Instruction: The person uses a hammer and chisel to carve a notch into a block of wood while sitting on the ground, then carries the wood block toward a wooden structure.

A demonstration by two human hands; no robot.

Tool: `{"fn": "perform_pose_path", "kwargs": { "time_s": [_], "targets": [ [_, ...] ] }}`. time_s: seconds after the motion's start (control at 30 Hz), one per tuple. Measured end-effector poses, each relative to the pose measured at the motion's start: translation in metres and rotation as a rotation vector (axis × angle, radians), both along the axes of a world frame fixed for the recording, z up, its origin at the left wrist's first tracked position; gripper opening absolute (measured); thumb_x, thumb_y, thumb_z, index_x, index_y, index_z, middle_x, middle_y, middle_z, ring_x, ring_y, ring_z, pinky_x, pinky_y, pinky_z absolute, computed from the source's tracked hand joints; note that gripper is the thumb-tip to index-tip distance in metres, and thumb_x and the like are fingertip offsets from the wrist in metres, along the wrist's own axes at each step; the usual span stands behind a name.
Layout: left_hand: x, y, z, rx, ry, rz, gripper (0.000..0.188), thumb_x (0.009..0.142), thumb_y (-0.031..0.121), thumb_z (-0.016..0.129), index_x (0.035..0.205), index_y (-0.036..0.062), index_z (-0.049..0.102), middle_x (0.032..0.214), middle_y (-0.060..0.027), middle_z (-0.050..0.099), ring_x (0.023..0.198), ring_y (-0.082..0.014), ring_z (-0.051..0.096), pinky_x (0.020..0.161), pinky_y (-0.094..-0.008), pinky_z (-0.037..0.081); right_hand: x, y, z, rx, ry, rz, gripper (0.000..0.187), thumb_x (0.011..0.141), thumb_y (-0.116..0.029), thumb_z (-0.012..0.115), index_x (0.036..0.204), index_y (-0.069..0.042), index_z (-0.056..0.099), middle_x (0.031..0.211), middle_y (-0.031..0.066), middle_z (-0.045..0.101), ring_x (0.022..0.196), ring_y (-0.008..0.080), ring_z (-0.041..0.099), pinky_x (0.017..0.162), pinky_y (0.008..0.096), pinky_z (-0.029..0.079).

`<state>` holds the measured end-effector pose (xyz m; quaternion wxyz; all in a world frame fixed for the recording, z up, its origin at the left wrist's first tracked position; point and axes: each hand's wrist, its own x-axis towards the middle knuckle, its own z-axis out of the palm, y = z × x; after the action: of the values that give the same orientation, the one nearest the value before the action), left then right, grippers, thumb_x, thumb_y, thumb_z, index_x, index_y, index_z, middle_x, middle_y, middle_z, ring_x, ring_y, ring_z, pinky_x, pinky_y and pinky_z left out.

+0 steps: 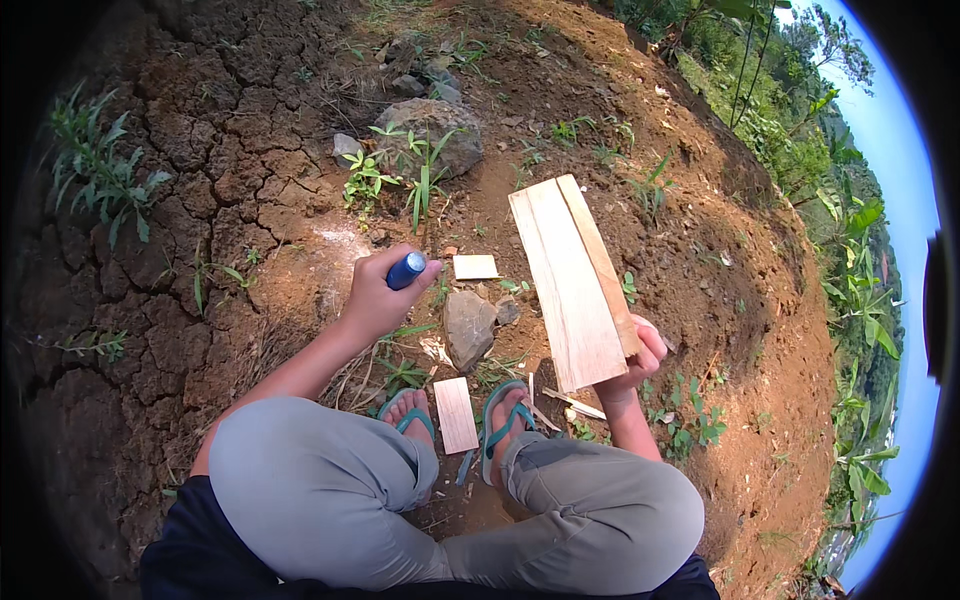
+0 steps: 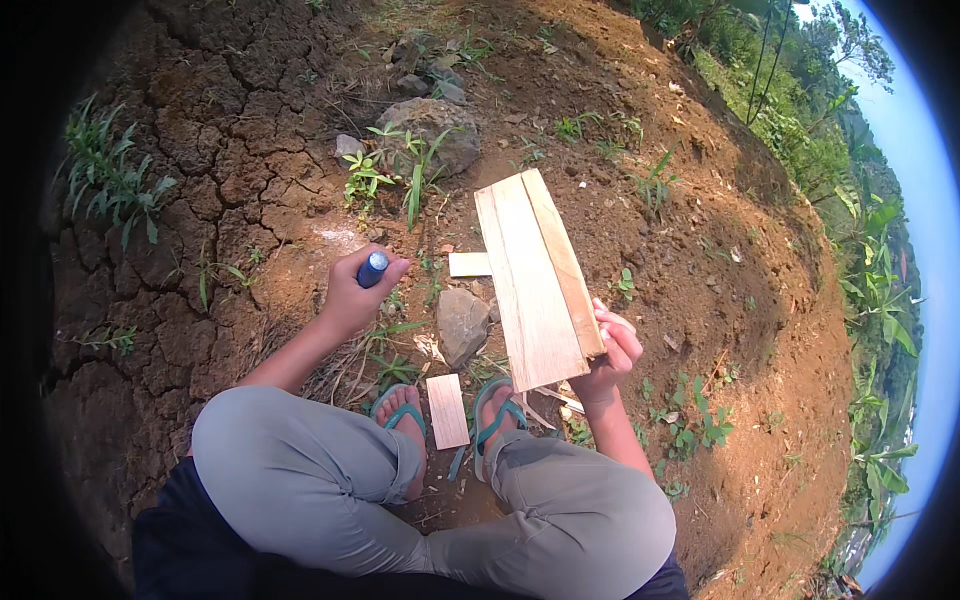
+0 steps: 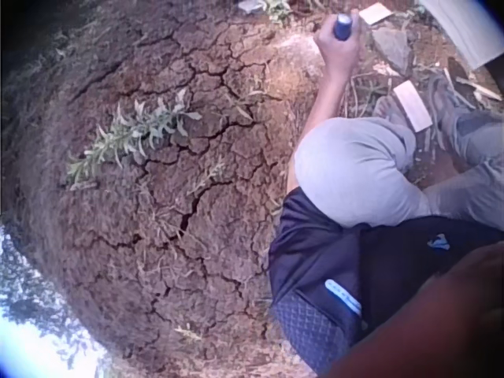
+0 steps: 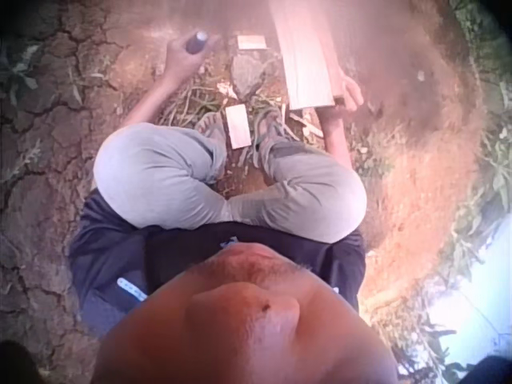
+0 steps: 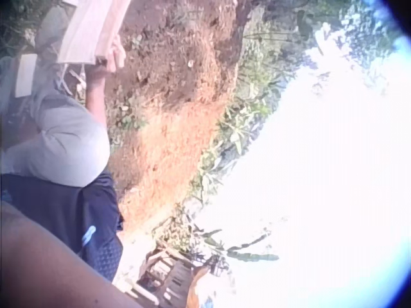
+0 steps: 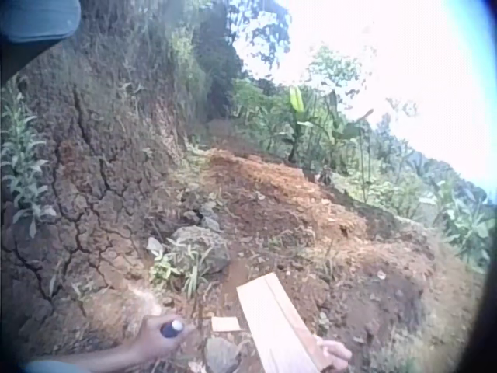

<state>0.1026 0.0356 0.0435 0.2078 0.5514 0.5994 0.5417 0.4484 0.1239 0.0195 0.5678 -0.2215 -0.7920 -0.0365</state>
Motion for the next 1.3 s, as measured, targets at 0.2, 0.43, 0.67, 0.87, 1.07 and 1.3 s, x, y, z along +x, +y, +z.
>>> {"fn": "perform_pose_path", "kwargs": {
  "time_s": [0.2, 0.43, 0.67, 0.87, 1.07, 1.3],
  "targets": [
    [0.000, -0.001, 0.007, -0.059, 0.005, -0.108, 0.023, 0.097, 0.024, 0.074, 0.089, 0.0032, 0.068, 0.070, 0.0018, 0.062, 0.063, -0.0059, 0.055, 0.058, -0.0259, 0.044, -0.008, -0.007, 0.020, -0.040, 0.032, -0.006, 0.060, 0.082, -0.003, 0.082, 0.122, -0.006, 0.037, 0.120, 0.0116, 0.041, 0.106, 0.0294, 0.060, 0.098, 0.0532, 0.059],
    [-0.005, -0.007, 0.002, -0.036, 0.040, -0.090, 0.024, 0.097, 0.025, 0.075, 0.089, 0.0032, 0.068, 0.070, -0.0006, 0.062, 0.064, -0.0080, 0.056, 0.058, -0.0274, 0.045, -0.006, -0.020, 0.005, -0.073, 0.053, -0.162, 0.054, 0.077, -0.016, 0.090, 0.117, -0.006, 0.055, 0.117, 0.0084, 0.048, 0.107, 0.0255, 0.059, 0.086, 0.0373, 0.052],
    [-0.007, 0.003, -0.012, -0.097, -0.028, -0.058, 0.021, 0.097, 0.021, 0.075, 0.089, 0.0031, 0.068, 0.069, 0.0024, 0.058, 0.062, -0.0058, 0.048, 0.056, -0.0250, 0.040, 0.033, -0.003, -0.004, -0.271, 0.022, -0.249, 0.032, 0.092, -0.009, 0.074, 0.113, -0.001, 0.051, 0.119, 0.0174, 0.055, 0.100, 0.0229, 0.058, 0.086, 0.0336, 0.047],
    [-0.045, -0.018, -0.028, -0.070, -0.099, 0.037, 0.014, 0.102, 0.019, 0.068, 0.096, 0.0070, 0.063, 0.067, 0.0029, 0.054, 0.052, -0.0033, 0.046, 0.044, -0.0197, 0.033, 0.114, -0.027, 0.040, -0.329, -0.154, -0.475, 0.044, 0.084, -0.001, 0.077, 0.122, -0.005, 0.056, 0.122, 0.0187, 0.063, 0.104, 0.0386, 0.067, 0.083, 0.0446, 0.058],
    [-0.033, -0.008, -0.038, -0.095, -0.064, -0.006, 0.020, 0.103, 0.025, 0.067, 0.095, 0.0074, 0.063, 0.068, 0.0032, 0.052, 0.052, -0.0034, 0.043, 0.045, -0.0205, 0.032, 0.260, -0.141, 0.020, -0.612, -0.282, -0.955, 0.047, 0.081, 0.001, 0.070, 0.124, -0.006, 0.056, 0.128, 0.0141, 0.067, 0.106, 0.0365, 0.070, 0.087, 0.0435, 0.060],
    [-0.066, -0.016, -0.042, -0.096, -0.019, 0.030, 0.020, 0.102, 0.025, 0.068, 0.102, 0.0055, 0.064, 0.073, 0.0016, 0.055, 0.054, -0.0043, 0.042, 0.045, -0.0210, 0.034, 0.280, -0.262, 0.031, -0.744, -0.509, -1.125, 0.039, 0.078, 0.001, 0.072, 0.113, -0.005, 0.055, 0.127, 0.0113, 0.065, 0.108, 0.0353, 0.067, 0.088, 0.0426, 0.058]
  ]
}}
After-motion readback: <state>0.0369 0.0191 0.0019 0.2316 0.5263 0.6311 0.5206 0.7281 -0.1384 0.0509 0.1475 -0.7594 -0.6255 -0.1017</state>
